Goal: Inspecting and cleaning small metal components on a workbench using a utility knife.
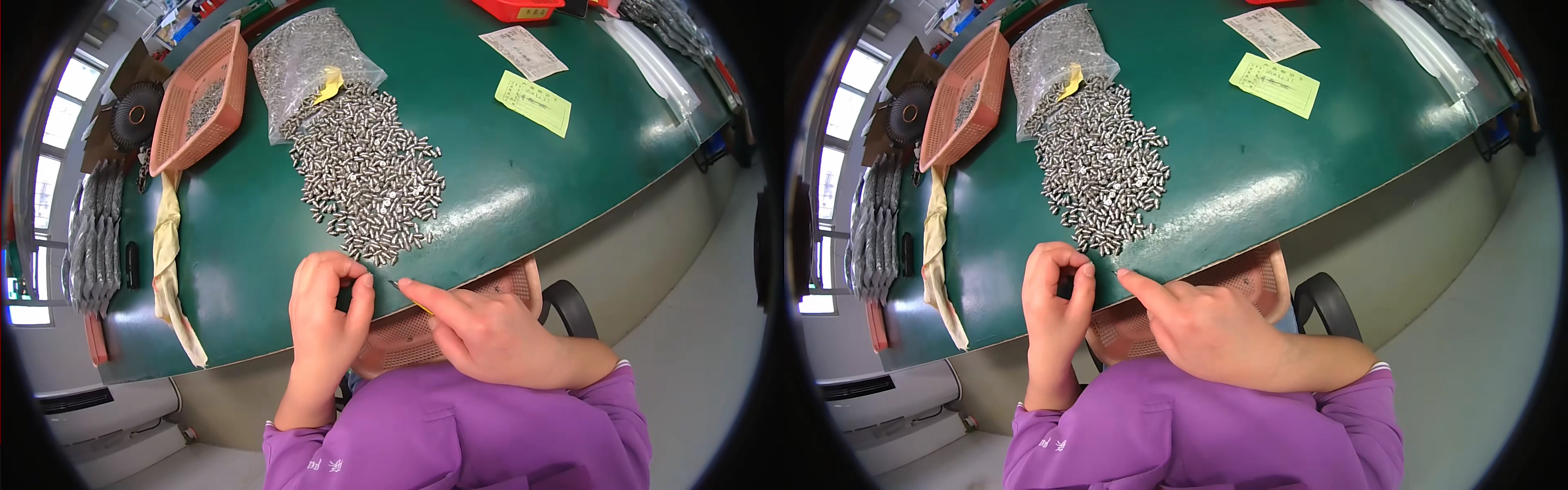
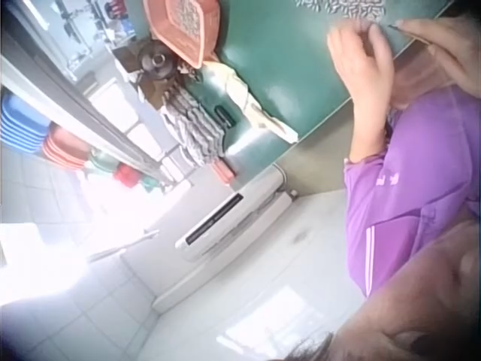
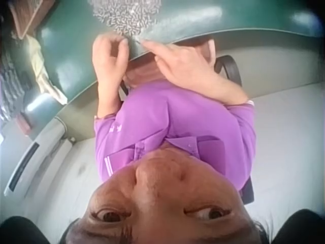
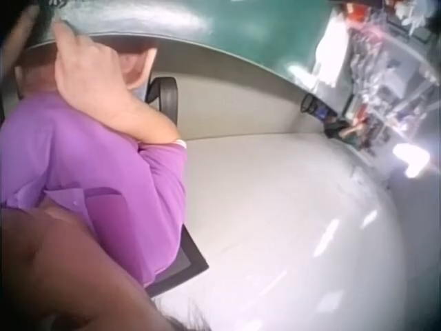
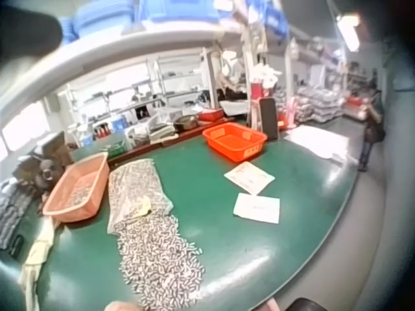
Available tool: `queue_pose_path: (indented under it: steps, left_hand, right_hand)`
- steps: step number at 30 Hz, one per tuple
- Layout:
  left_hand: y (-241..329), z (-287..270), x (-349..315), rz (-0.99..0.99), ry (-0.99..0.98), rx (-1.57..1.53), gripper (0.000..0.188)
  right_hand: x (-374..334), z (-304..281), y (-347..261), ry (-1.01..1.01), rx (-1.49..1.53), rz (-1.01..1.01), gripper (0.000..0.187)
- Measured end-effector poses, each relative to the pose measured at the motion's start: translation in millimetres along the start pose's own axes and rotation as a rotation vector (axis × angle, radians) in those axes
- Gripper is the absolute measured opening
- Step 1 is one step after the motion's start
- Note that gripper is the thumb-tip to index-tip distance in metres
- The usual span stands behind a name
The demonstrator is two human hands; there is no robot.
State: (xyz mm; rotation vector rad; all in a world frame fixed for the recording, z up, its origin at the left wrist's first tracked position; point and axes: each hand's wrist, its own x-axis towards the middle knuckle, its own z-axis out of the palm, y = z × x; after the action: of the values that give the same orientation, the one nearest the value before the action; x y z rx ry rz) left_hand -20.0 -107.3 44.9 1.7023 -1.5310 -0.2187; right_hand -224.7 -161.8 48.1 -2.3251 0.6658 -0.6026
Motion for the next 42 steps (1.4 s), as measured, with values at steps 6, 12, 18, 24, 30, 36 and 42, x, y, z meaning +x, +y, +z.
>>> queue_pose_path:
  steps: [6, 12, 18, 24, 30, 36, 42]
  left_hand:
    - [3.4, -4.5, -8.7, -0.088, -0.021, -0.117, 0.015]
    - [-1.7, 0.0, -17.1, 0.072, -0.013, -0.091, 0.018]
    - [-0.1, 2.4, -15.3, 0.137, 0.003, 0.097, 0.021]
    - [4.2, -2.3, -17.9, 0.089, -0.017, 0.131, 0.021]
    - [1.3, -3.5, -17.9, 0.049, -0.038, 0.105, 0.020]
    - [0.9, -4.0, -16.5, 0.056, -0.045, 0.092, 0.019]
    - [-0.8, -3.3, -14.9, 0.051, -0.051, 0.066, 0.019]
  right_hand:
    - [-4.0, 1.4, 1.0, -0.010, 0.011, -0.005, 0.055]
    - [-3.7, 2.0, -1.6, -0.001, 0.015, -0.014, 0.055]
    - [-4.3, 0.5, -6.8, -0.007, -0.028, 0.060, 0.054]
    - [-5.7, 5.3, -2.9, 0.002, -0.076, -0.010, 0.057]
    - [-5.7, 3.4, -5.4, -0.040, -0.056, 0.001, 0.057]
    - [-3.9, 1.8, -8.9, -0.091, -0.076, 0.004, 0.057]
    - [-0.8, 0.3, -11.1, -0.104, -0.080, 0.033, 0.058]
